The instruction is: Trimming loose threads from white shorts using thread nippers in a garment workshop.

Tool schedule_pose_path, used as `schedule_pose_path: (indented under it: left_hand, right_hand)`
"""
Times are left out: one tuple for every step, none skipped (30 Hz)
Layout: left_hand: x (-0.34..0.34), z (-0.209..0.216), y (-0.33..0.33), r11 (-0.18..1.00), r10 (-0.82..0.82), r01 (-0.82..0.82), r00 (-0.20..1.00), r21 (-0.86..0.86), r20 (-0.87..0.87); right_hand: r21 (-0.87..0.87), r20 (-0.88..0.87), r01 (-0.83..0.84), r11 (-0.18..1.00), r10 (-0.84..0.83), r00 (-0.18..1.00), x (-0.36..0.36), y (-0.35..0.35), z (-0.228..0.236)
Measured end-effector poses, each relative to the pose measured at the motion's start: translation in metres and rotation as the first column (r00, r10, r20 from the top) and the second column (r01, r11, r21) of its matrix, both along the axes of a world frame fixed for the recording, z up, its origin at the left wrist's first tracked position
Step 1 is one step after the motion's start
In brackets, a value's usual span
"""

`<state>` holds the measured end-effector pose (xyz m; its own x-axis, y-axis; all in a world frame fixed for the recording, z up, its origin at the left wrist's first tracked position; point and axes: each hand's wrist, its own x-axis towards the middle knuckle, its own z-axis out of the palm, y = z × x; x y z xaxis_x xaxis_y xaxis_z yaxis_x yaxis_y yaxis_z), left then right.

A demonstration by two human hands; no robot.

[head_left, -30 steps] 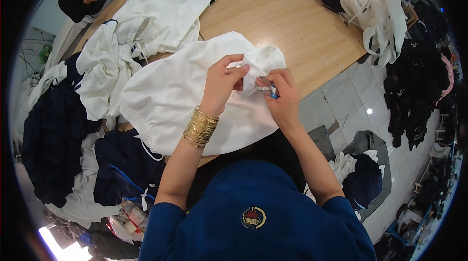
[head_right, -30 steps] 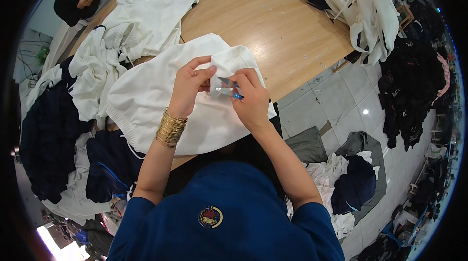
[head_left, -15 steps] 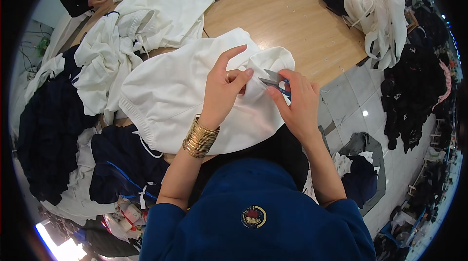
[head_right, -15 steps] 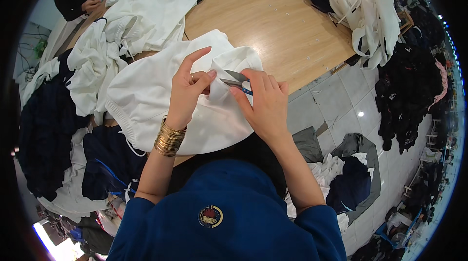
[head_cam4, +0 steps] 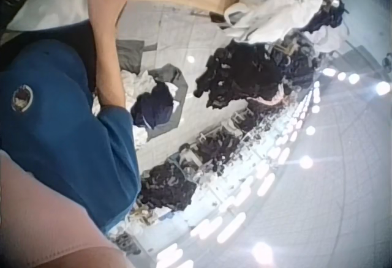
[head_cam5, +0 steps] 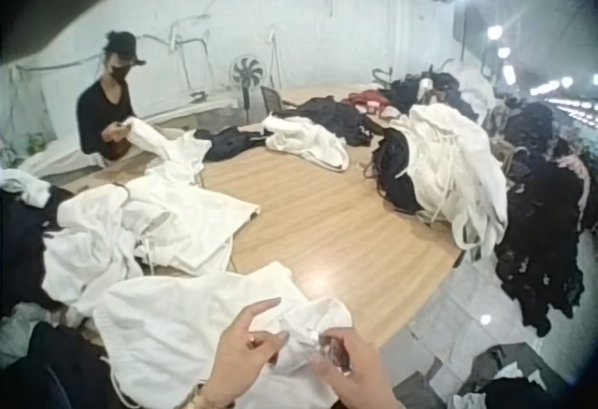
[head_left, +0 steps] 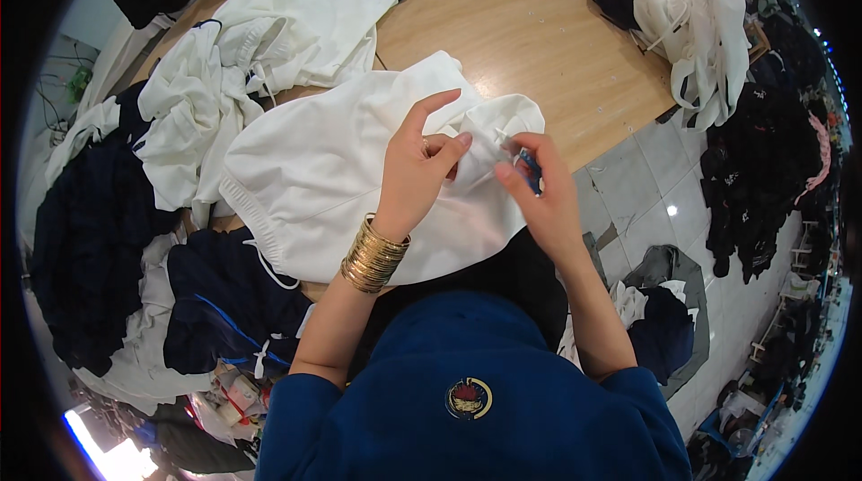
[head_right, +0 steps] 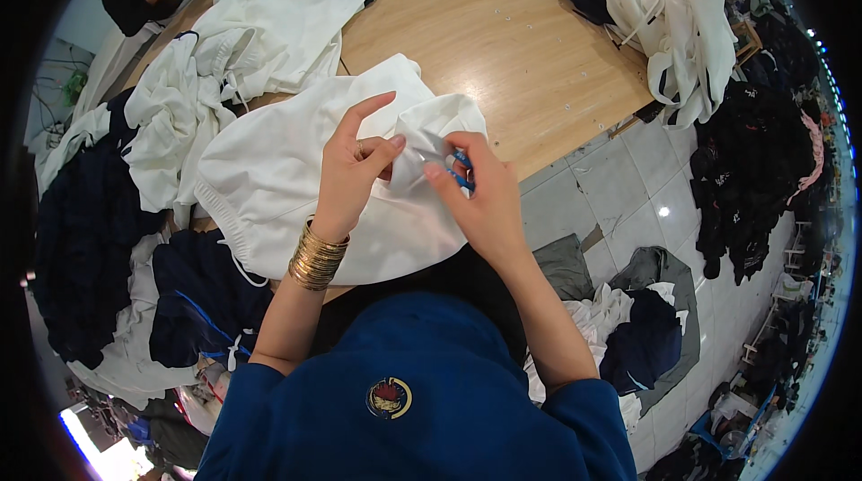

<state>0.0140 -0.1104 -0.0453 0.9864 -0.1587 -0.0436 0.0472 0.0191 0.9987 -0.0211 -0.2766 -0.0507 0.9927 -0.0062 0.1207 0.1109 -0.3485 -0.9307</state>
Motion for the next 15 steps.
schedule_pose_path:
  left_hand:
    - [0.000,-0.001,0.000,1.000,0.000,0.000,1.000,-0.001,-0.009]
    - [0.000,-0.001,-0.001,1.000,0.000,0.000,1.000,-0.002,-0.018]
    - [0.000,-0.002,-0.001,1.000,-0.002,0.002,1.000,-0.003,-0.017]
    - [0.000,-0.004,0.000,1.000,0.010,-0.011,0.999,-0.022,-0.041]
    - [0.000,-0.004,0.002,0.999,0.021,-0.024,0.998,-0.041,-0.065]
    - [-0.001,-0.005,0.003,0.999,0.025,-0.028,0.998,-0.038,-0.065]
    - [0.000,-0.004,0.000,0.998,0.018,-0.022,0.997,-0.051,-0.078]
    - [0.000,-0.004,-0.001,0.998,0.012,-0.018,0.996,-0.064,-0.092]
    - [0.000,-0.003,-0.003,0.998,0.009,-0.015,0.996,-0.067,-0.092]
    - [-0.001,-0.001,-0.004,0.998,0.009,-0.014,0.996,-0.058,-0.092]
    - [-0.001,0.000,-0.005,0.999,0.008,-0.013,0.996,-0.049,-0.093]
    - [-0.001,-0.001,-0.006,0.999,0.008,-0.012,0.996,-0.051,-0.092]
    - [-0.001,-0.004,-0.005,0.998,-0.005,-0.001,0.995,-0.060,-0.097]
    - [-0.002,-0.005,-0.004,0.997,-0.018,0.011,0.995,-0.070,-0.103]
    - [-0.002,-0.005,-0.003,0.998,-0.017,0.010,0.994,-0.070,-0.103]
  right_hand:
    - [-0.001,0.000,0.002,1.000,-0.002,1.000,0.001,0.001,0.001]
    - [0.178,0.019,0.042,0.983,-0.046,0.999,0.002,0.002,0.001]
    - [0.352,0.029,0.076,0.933,-0.092,0.995,0.003,0.003,0.002]
    - [0.354,0.029,0.074,0.932,-0.090,0.996,0.002,0.003,0.004]
    - [0.093,0.112,0.052,0.994,-0.063,0.992,0.000,0.004,0.007]
    - [-0.175,0.185,0.046,0.983,-0.013,0.983,-0.001,0.005,0.008]
    - [-0.178,0.186,0.050,0.983,-0.016,0.982,0.000,0.006,0.006]
    - [-0.274,0.275,0.034,0.961,0.045,0.960,0.002,0.009,0.001]
    - [-0.369,0.354,0.026,0.929,0.114,0.928,0.003,0.010,-0.004]
    - [-0.370,0.355,0.027,0.929,0.115,0.928,0.004,0.010,-0.010]
    - [-0.382,0.397,0.051,0.923,0.114,0.911,0.004,0.008,-0.016]
    - [-0.392,0.439,0.076,0.917,0.114,0.891,0.005,0.007,-0.019]
    - [-0.391,0.439,0.073,0.917,0.116,0.891,0.006,0.007,-0.018]
    - [-0.401,0.426,0.087,0.912,0.102,0.899,0.008,0.007,-0.017]
    - [-0.412,0.412,0.100,0.906,0.087,0.907,0.009,0.007,-0.016]
